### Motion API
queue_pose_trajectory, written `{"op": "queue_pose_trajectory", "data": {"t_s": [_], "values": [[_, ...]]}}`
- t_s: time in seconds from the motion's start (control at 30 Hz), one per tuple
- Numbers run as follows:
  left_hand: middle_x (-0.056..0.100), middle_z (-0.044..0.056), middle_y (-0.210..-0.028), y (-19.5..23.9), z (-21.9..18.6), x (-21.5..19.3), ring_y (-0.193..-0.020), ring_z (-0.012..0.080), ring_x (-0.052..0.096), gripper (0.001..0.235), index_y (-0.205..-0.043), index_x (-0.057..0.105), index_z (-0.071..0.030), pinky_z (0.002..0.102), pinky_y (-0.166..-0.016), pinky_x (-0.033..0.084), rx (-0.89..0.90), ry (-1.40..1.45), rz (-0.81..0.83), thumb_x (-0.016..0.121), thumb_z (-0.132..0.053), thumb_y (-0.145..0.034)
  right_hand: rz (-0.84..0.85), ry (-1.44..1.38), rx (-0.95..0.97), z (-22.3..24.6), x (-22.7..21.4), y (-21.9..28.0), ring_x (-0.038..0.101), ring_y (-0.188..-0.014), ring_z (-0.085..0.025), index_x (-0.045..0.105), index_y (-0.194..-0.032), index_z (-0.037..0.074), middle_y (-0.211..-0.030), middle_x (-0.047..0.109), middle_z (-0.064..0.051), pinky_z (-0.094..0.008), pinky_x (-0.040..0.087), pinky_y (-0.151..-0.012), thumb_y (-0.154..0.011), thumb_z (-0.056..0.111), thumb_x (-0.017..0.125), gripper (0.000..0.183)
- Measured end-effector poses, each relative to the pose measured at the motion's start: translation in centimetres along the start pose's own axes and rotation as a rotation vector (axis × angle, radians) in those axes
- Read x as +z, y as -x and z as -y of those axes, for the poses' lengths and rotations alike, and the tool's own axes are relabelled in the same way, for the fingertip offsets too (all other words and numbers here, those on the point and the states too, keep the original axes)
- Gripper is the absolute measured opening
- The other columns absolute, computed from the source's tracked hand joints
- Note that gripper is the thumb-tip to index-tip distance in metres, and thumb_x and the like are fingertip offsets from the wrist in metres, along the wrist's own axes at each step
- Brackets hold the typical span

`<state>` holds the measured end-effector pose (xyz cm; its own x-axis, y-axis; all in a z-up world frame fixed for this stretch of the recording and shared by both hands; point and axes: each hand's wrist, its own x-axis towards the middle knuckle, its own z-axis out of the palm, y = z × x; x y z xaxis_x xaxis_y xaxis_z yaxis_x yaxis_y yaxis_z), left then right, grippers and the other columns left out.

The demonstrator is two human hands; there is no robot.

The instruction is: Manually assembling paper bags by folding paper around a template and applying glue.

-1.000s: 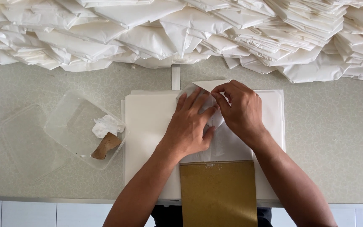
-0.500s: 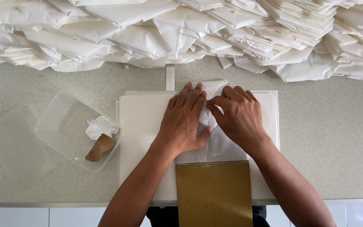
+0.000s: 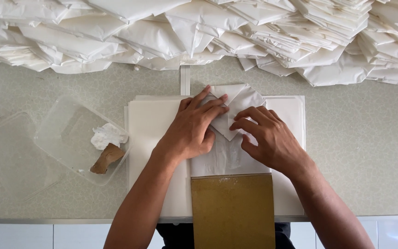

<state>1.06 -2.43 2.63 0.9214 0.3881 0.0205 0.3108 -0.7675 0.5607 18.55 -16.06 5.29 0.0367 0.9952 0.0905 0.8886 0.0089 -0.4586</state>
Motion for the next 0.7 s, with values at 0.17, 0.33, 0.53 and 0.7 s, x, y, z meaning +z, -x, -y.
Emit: {"op": "queue_pose_trajectory", "data": {"t_s": [0.17, 0.33, 0.53, 0.7], "values": [[0.059, 0.006, -0.149, 0.1, 0.7, 0.8, -0.148, 0.0404, 0.038, 0.046, -0.117, 0.06, -0.016, 0.053, -0.109, 0.036, 0.006, 0.046, -0.035, 0.05, -0.004, -0.074, -0.052, -0.022, -0.088, -1.6, 0.5, 0.6, 0.071, -0.1, -0.027, 0.075, -0.089, 0.014, -0.101, 0.072, -0.003, -0.041, 0.055, -0.087, -0.084, 0.005, 0.076, 0.01], [0.061, 0.008, -0.146, 0.1, 0.8, 0.9, -0.147, 0.0419, 0.04, 0.04, -0.113, 0.059, -0.016, 0.053, -0.108, 0.037, 0.03, 0.051, -0.059, 0.052, -0.002, -0.076, -0.073, -0.047, -0.118, -2.3, 0.8, 0.5, 0.071, -0.095, -0.027, 0.076, -0.088, 0.014, -0.097, 0.072, -0.003, -0.041, 0.056, -0.085, -0.085, 0.008, 0.077, 0.007], [0.062, 0.005, -0.146, -0.1, 0.8, 0.5, -0.147, 0.0401, 0.04, 0.063, -0.135, 0.057, -0.017, 0.053, -0.109, 0.036, 0.02, 0.027, -0.05, 0.055, -0.006, -0.074, -0.057, -0.155, -0.117, -1.6, 0.0, -0.2, 0.071, -0.089, -0.028, 0.078, -0.085, 0.017, -0.094, 0.075, -0.003, -0.044, 0.056, -0.083, -0.08, 0.021, 0.083, 0.009], [0.065, 0.0, -0.137, -0.5, 2.1, 2.4, -0.144, 0.0369, 0.044, 0.053, -0.13, 0.061, -0.022, 0.05, -0.104, 0.042, 0.014, -0.072, -0.093, 0.055, -0.007, -0.079, -0.172, -0.1, -0.292, 1.2, 1.4, -1.8, 0.07, -0.076, -0.028, 0.074, -0.087, 0.014, -0.086, 0.069, -0.004, -0.043, 0.055, -0.072, -0.09, 0.026, 0.076, 0.012]]}}
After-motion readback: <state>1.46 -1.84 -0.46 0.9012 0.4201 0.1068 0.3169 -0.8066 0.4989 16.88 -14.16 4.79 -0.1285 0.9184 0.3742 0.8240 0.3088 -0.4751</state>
